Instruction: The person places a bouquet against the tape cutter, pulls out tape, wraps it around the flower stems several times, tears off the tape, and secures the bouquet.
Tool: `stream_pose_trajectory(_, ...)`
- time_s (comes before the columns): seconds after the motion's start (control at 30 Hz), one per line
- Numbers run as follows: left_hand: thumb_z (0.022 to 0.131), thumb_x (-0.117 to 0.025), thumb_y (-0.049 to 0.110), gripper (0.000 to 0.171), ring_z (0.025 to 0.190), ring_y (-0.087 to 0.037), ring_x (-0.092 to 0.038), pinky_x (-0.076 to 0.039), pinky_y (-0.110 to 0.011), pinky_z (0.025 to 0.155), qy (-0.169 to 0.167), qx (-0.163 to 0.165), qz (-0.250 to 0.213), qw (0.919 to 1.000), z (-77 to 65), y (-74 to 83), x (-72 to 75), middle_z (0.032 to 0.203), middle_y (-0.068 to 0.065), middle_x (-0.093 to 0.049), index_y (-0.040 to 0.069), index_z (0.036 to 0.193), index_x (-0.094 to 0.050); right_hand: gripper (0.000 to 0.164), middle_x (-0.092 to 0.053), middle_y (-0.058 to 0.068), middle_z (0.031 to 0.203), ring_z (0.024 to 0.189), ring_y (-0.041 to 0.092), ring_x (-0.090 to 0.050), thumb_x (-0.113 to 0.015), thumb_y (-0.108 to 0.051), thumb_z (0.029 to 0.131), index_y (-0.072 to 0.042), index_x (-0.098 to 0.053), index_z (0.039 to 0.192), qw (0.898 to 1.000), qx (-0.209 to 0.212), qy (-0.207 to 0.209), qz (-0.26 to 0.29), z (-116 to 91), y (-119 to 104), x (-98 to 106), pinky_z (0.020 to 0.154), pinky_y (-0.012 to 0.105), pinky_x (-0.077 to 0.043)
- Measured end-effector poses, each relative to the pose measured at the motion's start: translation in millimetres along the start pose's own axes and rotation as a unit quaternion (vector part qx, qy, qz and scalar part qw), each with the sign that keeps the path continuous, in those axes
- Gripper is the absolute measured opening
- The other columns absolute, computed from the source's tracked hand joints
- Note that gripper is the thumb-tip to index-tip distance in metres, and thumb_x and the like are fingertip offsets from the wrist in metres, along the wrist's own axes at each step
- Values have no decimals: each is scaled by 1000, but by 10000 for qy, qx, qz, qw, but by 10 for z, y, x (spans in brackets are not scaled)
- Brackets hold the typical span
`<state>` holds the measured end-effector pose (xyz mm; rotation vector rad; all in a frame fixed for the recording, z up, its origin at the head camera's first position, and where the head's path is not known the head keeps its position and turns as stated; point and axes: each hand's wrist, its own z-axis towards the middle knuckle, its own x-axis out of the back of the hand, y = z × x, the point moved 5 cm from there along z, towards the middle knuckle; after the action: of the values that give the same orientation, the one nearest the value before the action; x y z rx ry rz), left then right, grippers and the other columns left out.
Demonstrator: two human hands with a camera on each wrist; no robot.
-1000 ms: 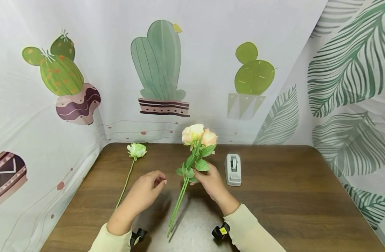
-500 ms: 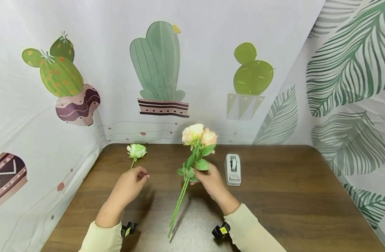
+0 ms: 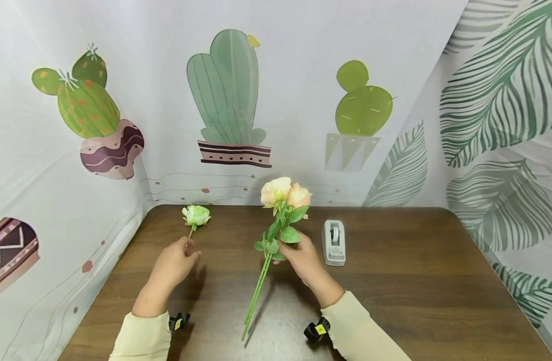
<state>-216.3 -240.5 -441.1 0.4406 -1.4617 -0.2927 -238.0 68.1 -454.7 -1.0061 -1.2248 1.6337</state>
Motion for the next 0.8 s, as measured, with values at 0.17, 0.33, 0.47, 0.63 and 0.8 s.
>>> stream_pose_trajectory(0.17,93,-67,21,32,91,-41,-66,-51,-55,82,51,107,26,9999,28,-117,-15,96,-22,-69,-4,112,-63,32,-71,-10,97,75,10,-69,-60,-6,100,16,-54,123,10000,23,-78,23,-2,-11,1,68,41,-61)
stream_pose_trajectory(0.33,92,-65,20,32,98,-48,-65,-51,-58,84,55,293,103,9995,54,-258,-50,103,-29,-68,-6,110,-63,32,-71,-10,97,75,9,-69,-60,-5,100,16,-54,123,10000,1,-71,34,-3,-15,10,68,39,-61)
stream_pose_trajectory(0.47,90,-63,17,31,96,-47,-64,-50,-58,82,-26,408,156,9990,59,-346,-56,101,-30,-66,-7,110,-63,32,-71,-10,98,76,9,-69,-59,-5,100,16,-53,123,10000,-20,-92,-23,1,-11,9,69,41,-61)
stream_pose_trajectory(0.63,87,-62,15,31,97,-46,-61,-50,-58,81,-252,582,251,9977,44,-425,-51,102,-29,-62,-5,111,-62,31,-70,-10,99,77,9,-69,-59,-7,101,15,-54,122,9999,-18,-109,-71,0,-5,8,69,40,-61)
stream_pose_trajectory(0.8,86,-63,14,30,104,-50,-59,-50,-61,83,-397,723,387,9958,31,-492,-68,108,-32,-59,-5,110,-62,33,-71,-11,100,77,9,-69,-58,-6,101,15,-53,125,9999,-42,-105,-44,-3,4,11,67,34,-61)
